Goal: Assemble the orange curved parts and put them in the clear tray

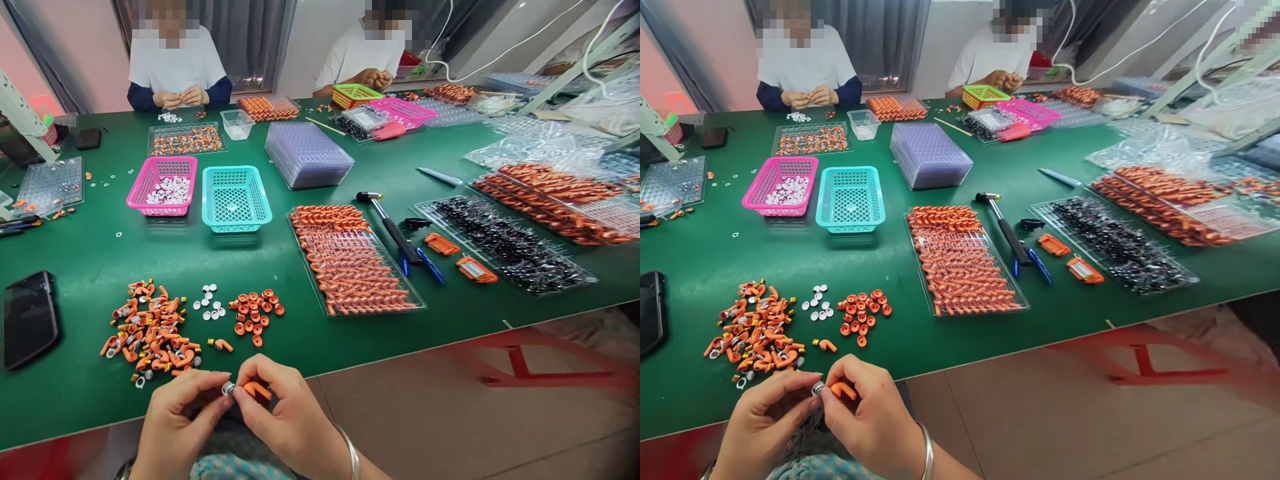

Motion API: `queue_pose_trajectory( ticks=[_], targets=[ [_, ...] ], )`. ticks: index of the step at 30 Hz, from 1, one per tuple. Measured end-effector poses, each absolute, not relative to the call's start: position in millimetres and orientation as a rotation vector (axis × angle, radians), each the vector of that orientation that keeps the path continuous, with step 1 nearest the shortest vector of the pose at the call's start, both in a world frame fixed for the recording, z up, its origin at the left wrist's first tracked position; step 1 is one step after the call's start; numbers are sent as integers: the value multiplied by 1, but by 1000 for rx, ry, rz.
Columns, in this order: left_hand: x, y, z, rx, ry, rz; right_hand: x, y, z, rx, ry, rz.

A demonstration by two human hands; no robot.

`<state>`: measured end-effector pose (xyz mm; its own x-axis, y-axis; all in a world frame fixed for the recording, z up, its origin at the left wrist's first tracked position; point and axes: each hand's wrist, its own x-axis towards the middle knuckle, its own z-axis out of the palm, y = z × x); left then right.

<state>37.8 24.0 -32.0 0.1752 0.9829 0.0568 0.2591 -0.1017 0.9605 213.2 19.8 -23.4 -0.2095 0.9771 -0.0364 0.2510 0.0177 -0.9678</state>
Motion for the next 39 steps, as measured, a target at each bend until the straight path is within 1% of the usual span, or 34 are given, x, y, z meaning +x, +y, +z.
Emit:
queue_pose_trajectory(
  ticks=[6,18,26,32,35,39],
  targets=[
    [38,25,-28,1716,1188,981,214,21,-23,-1304,-1604,1220],
    [39,25,-23,1804,1173,1038,215,20,-22,-1301,-1658,1216],
    [37,18,-26,1557,1053,1010,215,20,-20,-1281,-1668,1229],
    [47,11,-16,1213,1106,1147,215,17,-21,-1183,-1636,1274],
    [52,9,-11,1078,1137,1183,215,15,-21,-1148,-1645,1203],
    [50,9,-17,989,1146,1135,217,11,-23,-1107,-1709,1014]
  ],
)
